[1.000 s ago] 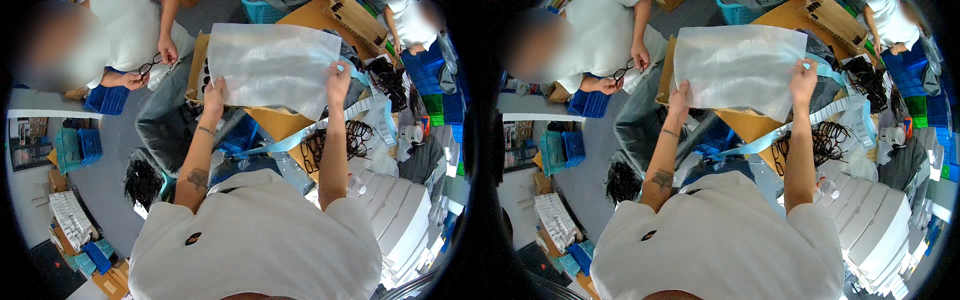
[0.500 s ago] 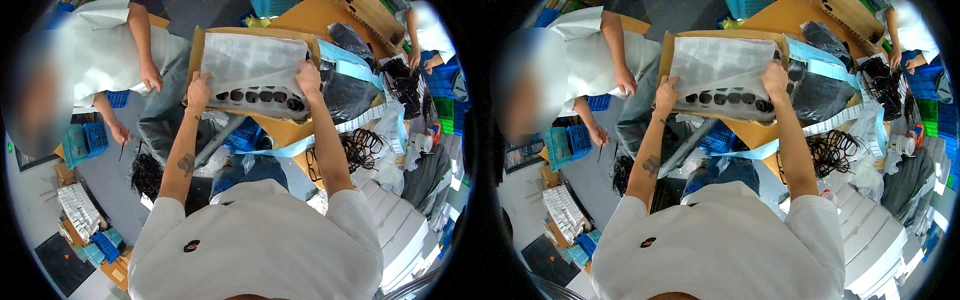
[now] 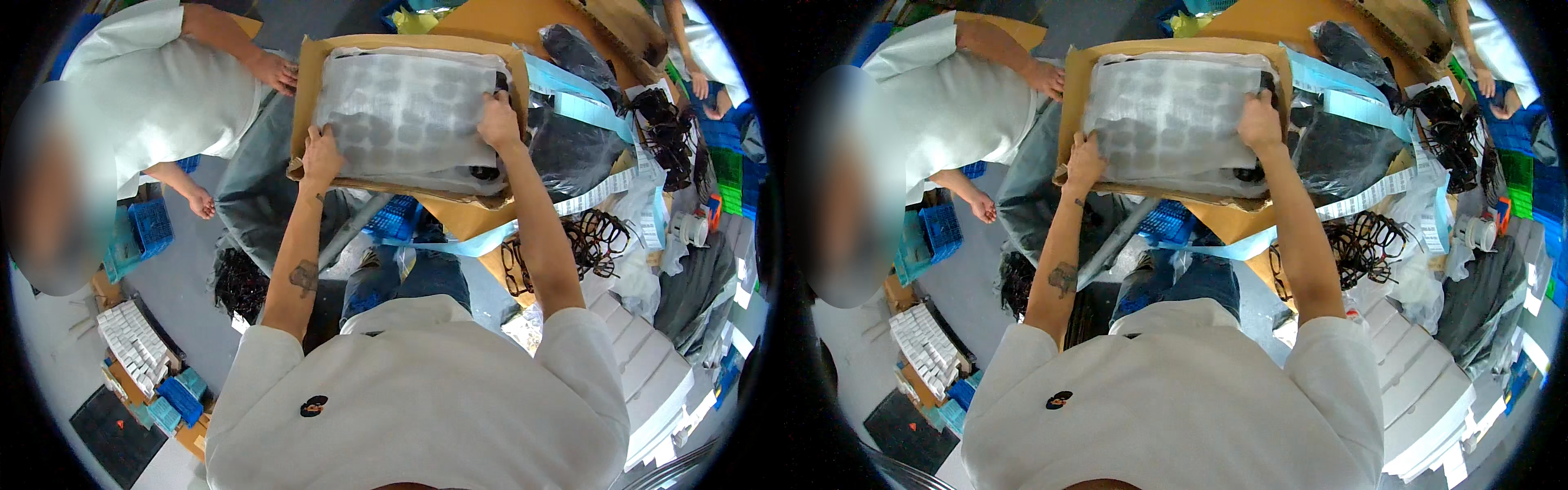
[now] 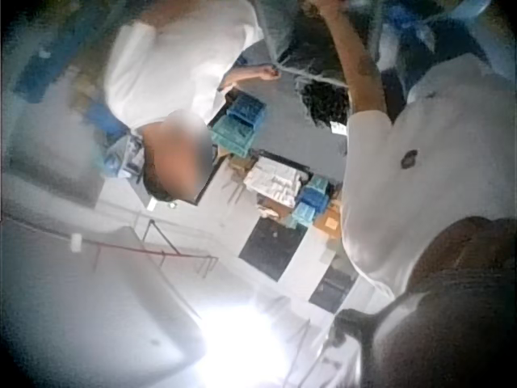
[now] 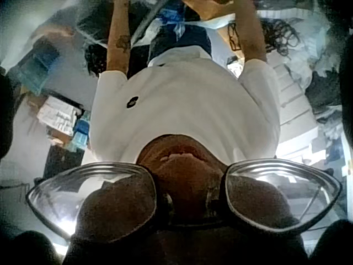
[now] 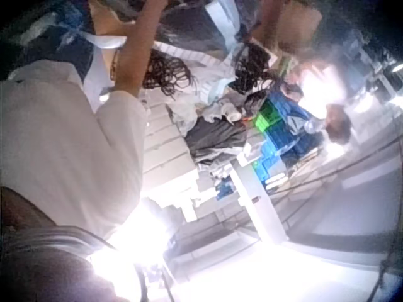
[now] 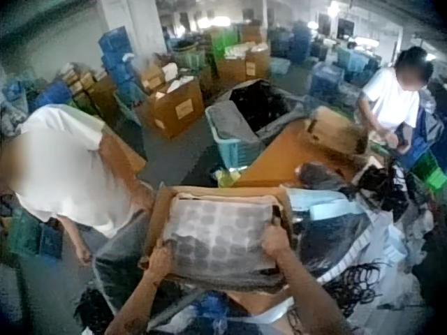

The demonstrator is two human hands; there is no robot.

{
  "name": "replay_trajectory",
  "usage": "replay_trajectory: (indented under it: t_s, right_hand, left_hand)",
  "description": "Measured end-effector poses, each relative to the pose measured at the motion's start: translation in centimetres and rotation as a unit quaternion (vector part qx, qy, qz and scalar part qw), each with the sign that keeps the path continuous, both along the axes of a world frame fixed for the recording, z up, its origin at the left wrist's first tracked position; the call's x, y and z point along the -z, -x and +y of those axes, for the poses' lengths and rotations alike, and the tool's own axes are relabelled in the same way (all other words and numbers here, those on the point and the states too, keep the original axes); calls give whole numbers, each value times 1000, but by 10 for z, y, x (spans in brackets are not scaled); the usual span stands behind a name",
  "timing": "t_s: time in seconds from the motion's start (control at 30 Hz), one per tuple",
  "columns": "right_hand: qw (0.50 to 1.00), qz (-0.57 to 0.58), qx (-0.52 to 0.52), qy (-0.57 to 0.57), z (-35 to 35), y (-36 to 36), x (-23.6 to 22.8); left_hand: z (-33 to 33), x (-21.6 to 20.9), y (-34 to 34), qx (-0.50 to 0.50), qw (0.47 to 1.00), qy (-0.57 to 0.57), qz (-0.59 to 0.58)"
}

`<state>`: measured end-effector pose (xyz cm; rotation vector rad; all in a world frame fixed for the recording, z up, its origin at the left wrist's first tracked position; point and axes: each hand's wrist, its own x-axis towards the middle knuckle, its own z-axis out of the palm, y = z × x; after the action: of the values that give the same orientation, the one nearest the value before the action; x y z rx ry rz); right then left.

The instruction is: The person assembles sunglasses by hand, attaching black plastic arms to lens frames and placing the finished units into a cardboard tray with foam inserts. The person repeats this process for multiple pairs, working at a table with bins and packaging materials nearby.

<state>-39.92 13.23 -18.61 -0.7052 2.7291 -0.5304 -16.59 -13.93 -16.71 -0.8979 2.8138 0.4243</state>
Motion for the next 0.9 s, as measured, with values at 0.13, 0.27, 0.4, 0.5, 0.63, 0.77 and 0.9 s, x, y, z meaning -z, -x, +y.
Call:
replay_trajectory:
  t_s: [0.13,0.27,0.4,0.5,0.63,0.77,0.9]
  right_hand:
    - [1000,18,0,1,2,1,3]
    - [999,42,-5,27,8,-3,12]
    - [998,52,-34,4,8,0,8]
    - [999,45,-23,17,8,-2,7]
    - [997,73,-15,15,8,-4,10]
    - [991,133,5,-10,4,-5,21]
    - [971,206,-118,13,-9,-30,-1]
  left_hand:
    - [24,-19,11,32,993,114,15]
    - [36,-15,39,179,975,115,70]
    - [17,27,58,163,985,53,18]
    - [8,43,59,131,991,23,-8]
    - [9,52,55,103,994,31,-27]
    - [20,39,65,79,996,17,-49]
    - [21,41,65,51,998,10,-44]
